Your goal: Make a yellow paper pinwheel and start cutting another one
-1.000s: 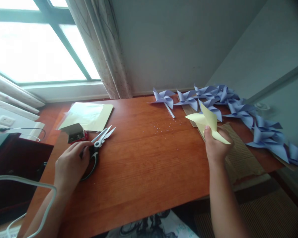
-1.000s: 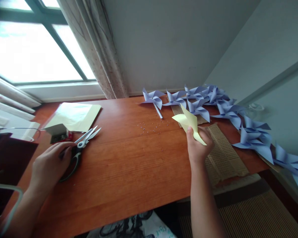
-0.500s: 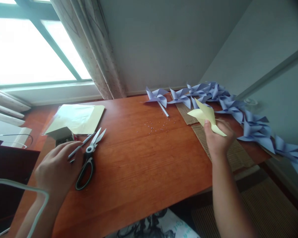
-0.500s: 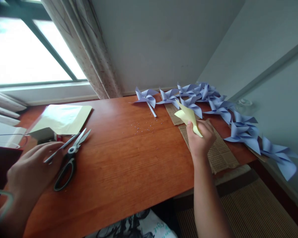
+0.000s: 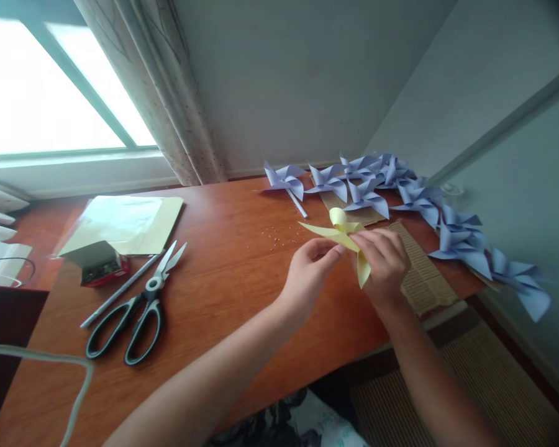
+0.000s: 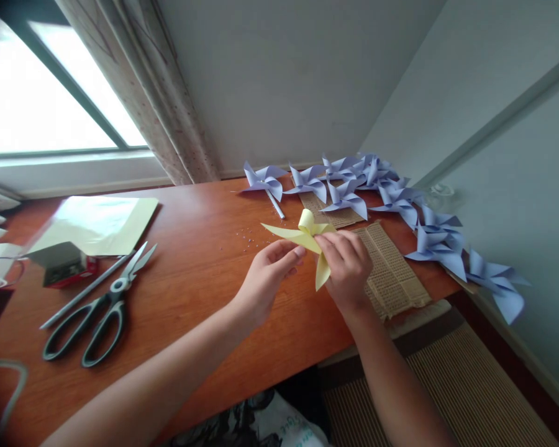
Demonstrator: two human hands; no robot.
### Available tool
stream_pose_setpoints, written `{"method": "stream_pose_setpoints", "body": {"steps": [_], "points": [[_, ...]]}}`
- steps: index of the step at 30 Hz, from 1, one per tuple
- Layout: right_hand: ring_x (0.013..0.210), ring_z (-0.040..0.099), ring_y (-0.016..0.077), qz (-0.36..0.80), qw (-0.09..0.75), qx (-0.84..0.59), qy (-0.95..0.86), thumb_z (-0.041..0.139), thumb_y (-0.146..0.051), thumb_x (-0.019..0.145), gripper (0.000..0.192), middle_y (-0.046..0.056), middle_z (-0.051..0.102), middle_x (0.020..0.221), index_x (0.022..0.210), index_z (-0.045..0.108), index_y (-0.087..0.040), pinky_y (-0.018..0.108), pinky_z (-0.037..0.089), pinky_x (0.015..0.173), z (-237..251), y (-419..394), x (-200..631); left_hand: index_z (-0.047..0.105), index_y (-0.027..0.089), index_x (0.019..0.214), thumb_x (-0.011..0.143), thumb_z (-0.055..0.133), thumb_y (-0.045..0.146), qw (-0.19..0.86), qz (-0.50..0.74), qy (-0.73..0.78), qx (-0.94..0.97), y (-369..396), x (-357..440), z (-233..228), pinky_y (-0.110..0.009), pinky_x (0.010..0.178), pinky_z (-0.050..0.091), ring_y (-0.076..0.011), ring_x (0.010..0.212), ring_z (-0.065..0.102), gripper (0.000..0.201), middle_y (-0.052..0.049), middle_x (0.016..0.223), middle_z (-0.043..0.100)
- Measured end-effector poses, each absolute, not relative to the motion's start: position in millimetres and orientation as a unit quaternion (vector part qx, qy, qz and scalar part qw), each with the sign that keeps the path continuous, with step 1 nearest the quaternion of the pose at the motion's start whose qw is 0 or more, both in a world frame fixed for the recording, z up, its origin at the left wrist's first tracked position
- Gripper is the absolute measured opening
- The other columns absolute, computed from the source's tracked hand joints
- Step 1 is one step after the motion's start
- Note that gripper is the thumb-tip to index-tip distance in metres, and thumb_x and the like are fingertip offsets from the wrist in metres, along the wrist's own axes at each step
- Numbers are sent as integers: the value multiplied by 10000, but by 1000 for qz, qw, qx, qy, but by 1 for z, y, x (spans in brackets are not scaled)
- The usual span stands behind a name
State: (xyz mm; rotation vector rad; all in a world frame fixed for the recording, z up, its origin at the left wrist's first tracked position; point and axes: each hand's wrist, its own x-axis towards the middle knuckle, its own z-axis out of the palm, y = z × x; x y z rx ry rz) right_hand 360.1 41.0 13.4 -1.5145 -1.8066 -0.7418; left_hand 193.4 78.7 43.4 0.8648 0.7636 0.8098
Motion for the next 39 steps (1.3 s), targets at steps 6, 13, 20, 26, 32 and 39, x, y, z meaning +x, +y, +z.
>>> {"method": "stream_pose_setpoints", "body": {"steps": [6,13,20,26,32,39], "points": [[992,669,240,-272,263,-584,-718,630,-177,937,173,34,791,1036,1067,728,-235,359,512,882,11,35,363,695,154,825,772,802,420,778,370,370,349,75,207,34,-267,728,429,-157,805,605,292,-52,850,705],[1006,661,239,-283,211,-577,-737,640,-173,946,141,26,792,1058,1051,725,-212,361,462,873,14,40,355,724,164,888,775,797,349,784,392,367,312,76,206,30,-297,838,467,-205,939,652,229,-74,934,740],[973,660,243,-306,197,-560,-744,657,-161,944,118,46,792,1046,1034,732,-176,364,444,847,15,45,347,738,164,886,785,783,316,793,410,360,272,77,204,28,-298,913,448,-214,1003,656,189,-80,953,752],[978,652,247,-297,182,-559,-752,637,-153,953,99,46,785,1025,999,724,-166,372,453,831,19,46,344,726,159,825,786,780,323,792,410,360,273,80,202,27,-278,846,440,-164,827,624,177,-56,863,728],[1029,625,266,-267,159,-575,-757,587,-171,977,133,71,763,1075,1019,712,-158,386,452,853,24,45,338,723,150,834,741,824,346,789,421,357,269,84,202,25,-264,783,444,-147,770,606,239,-38,804,705],[1091,582,287,-231,156,-595,-754,575,-191,965,219,92,728,1158,1144,689,-140,406,438,913,24,43,330,697,139,817,711,832,327,781,431,364,269,91,201,20,-234,663,444,-117,671,575,255,-30,766,679]]}}
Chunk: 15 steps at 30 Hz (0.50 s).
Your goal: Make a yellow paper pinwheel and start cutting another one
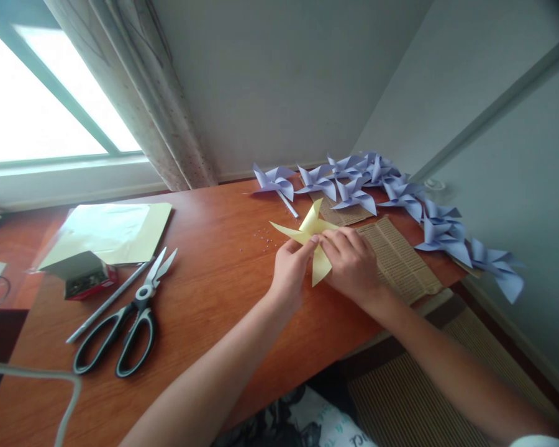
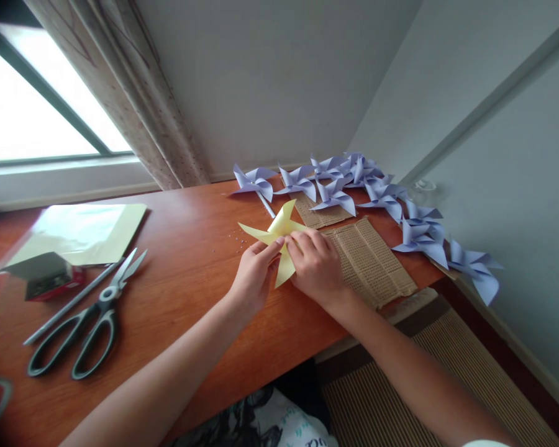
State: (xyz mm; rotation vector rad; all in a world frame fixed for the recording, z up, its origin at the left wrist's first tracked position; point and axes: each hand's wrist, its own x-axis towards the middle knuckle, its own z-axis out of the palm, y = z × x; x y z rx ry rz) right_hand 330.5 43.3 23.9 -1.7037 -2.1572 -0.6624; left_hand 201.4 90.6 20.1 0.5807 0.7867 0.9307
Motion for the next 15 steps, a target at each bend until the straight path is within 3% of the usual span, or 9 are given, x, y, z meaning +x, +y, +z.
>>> {"method": "stream_pose_setpoints", "body": {"steps": [9,15], "points": [[1097,530,320,-202,119,-612,-756,567,-173,921,395,150,672,1239,1308,606,-101,460,402,920,30,36,320,715,126,888,674,800,218,774,445,354,279,96,202,14,-246,619,483,-156,655,634,247,-58,778,720],[1136,522,343,-145,99,-615,-769,595,-149,868,487,179,637,1280,1350,572,-85,489,406,943,37,33,320,712,121,867,705,790,274,763,445,373,284,99,205,5,-267,600,500,-174,614,651,237,-60,730,724]]}}
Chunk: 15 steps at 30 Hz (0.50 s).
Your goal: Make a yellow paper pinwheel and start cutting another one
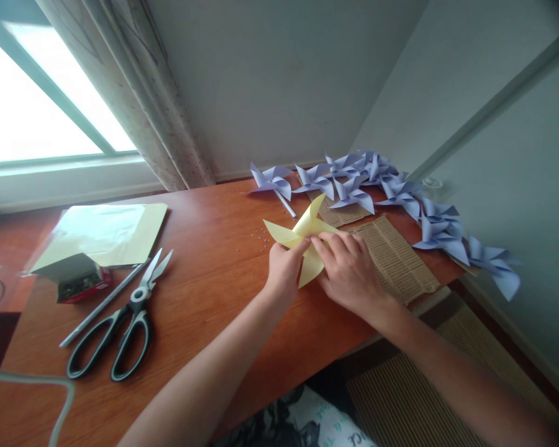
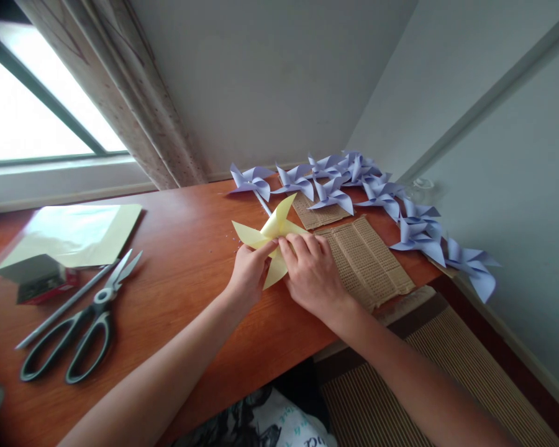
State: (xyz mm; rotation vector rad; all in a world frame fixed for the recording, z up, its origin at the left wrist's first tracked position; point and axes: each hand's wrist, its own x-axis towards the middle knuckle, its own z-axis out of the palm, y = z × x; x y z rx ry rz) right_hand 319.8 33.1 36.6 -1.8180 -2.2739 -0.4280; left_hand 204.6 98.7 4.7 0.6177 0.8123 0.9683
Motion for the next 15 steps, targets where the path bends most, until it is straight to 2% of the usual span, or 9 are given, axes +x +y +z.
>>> {"method": "stream_pose_setpoints", "body": {"steps": [5,8,11,13,15], "points": [[1136,541,359,-78,128,-608,-780,619,-167,850,513,184,639,1260,1357,576,-95,512,449,944,46,29,323,738,126,877,699,803,288,751,438,393,299,100,204,1,-251,603,490,-164,645,656,249,-71,809,754],[1123,571,312,6,239,-582,-777,649,-250,883,442,131,656,1217,1315,611,-166,474,487,971,53,26,332,749,123,860,678,825,291,746,429,403,311,100,202,0,-246,601,482,-160,646,647,259,-79,828,759],[1090,621,266,65,363,-591,-717,639,-303,923,253,89,686,1140,1158,677,-219,434,509,965,55,28,348,760,119,894,665,845,310,741,417,415,324,99,201,1,-268,637,503,-189,694,669,310,-104,877,770],[1027,652,257,90,407,-634,-651,658,-337,916,185,80,708,1079,1055,696,-221,420,525,916,50,32,361,765,121,914,674,843,309,737,409,419,337,96,202,2,-281,665,516,-204,728,682,315,-113,916,776],[981,670,261,156,413,-669,-597,728,-393,856,257,81,723,1065,1036,693,-213,409,538,864,43,38,371,771,125,894,685,836,298,734,401,420,353,92,205,5,-281,669,516,-204,727,683,279,-107,907,778]]}}
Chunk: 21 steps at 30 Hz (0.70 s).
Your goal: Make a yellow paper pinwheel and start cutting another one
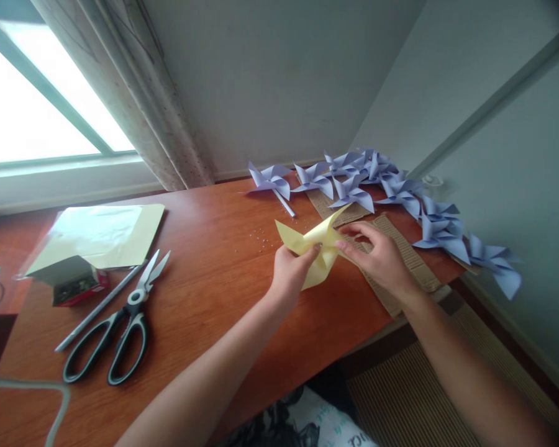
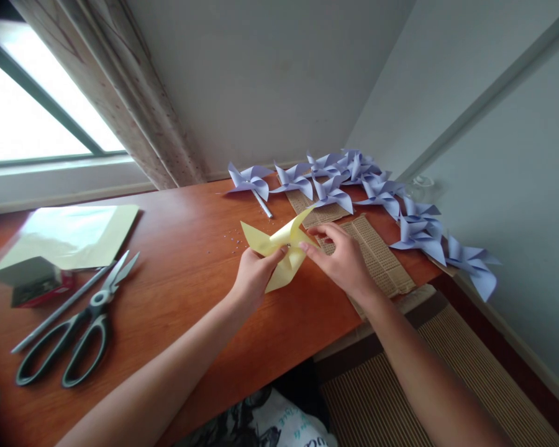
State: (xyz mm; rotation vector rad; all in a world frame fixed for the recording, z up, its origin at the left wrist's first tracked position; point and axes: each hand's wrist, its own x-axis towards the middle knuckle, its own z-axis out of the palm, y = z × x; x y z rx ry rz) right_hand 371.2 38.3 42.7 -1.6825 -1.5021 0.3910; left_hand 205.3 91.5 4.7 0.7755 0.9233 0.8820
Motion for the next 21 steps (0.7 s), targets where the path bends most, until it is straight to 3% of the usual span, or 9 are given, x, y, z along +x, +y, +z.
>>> {"method": "stream_pose_setpoints", "body": {"steps": [5,8,15,21], "points": [[834,690,240,380,394,-669,-503,839,-430,718,324,43,748,904,912,712,-205,334,546,729,28,47,382,766,138,785,666,844,262,725,386,417,388,81,217,5,-262,623,482,-200,692,666,189,-77,808,763],[763,675,224,413,410,-677,-450,878,-429,653,318,29,735,808,803,718,-199,313,530,681,27,46,383,761,139,760,668,834,240,721,380,417,402,80,224,0,-256,618,468,-193,683,651,155,-66,780,749],[817,695,220,462,437,-645,-424,905,-374,633,314,30,762,857,844,752,-199,313,549,747,23,50,402,745,139,775,661,818,198,749,357,389,400,88,236,0,-263,632,464,-185,677,636,148,-70,780,739],[816,737,205,513,484,-612,-358,857,-321,713,322,33,783,957,991,734,-214,329,599,783,22,82,451,696,175,896,690,730,125,782,370,374,335,121,241,6,-304,851,516,-191,888,679,215,-91,986,740]]}}
